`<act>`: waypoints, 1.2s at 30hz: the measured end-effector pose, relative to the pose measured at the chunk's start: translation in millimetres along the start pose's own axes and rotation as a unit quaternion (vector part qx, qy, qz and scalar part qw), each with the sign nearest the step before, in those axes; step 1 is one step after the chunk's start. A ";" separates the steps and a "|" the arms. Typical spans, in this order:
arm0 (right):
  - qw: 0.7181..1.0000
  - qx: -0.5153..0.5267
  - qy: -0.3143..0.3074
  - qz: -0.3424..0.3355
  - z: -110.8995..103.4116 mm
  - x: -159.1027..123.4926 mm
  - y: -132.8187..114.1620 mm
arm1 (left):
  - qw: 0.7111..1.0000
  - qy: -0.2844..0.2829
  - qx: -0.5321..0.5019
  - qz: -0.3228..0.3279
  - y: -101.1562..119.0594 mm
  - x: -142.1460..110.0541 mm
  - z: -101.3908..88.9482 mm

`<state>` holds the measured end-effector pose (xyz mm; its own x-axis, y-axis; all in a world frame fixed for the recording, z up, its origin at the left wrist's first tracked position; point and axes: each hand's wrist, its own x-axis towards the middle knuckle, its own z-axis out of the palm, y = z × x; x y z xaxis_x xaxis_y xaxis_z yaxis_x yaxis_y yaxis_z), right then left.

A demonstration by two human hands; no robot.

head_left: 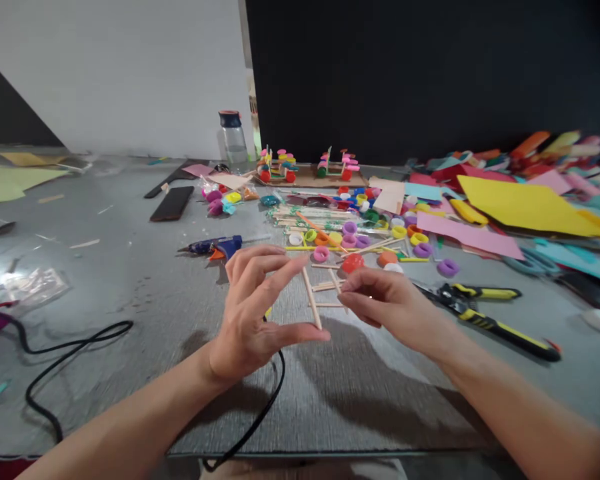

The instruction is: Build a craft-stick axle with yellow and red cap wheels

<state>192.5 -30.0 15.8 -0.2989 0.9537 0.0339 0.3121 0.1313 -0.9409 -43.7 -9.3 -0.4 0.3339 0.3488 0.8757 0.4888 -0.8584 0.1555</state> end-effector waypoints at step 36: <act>0.949 0.293 -0.011 0.118 28.7 -15.8 -10.8 | 0.996 -0.089 0.004 -0.006 8.6 -3.9 6.8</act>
<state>168.0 -54.2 15.8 -0.3035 0.9311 -0.2024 -0.1797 -0.2646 -0.9475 -35.3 -15.5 -5.6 0.4656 0.4206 0.7786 0.4998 -0.8511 0.1609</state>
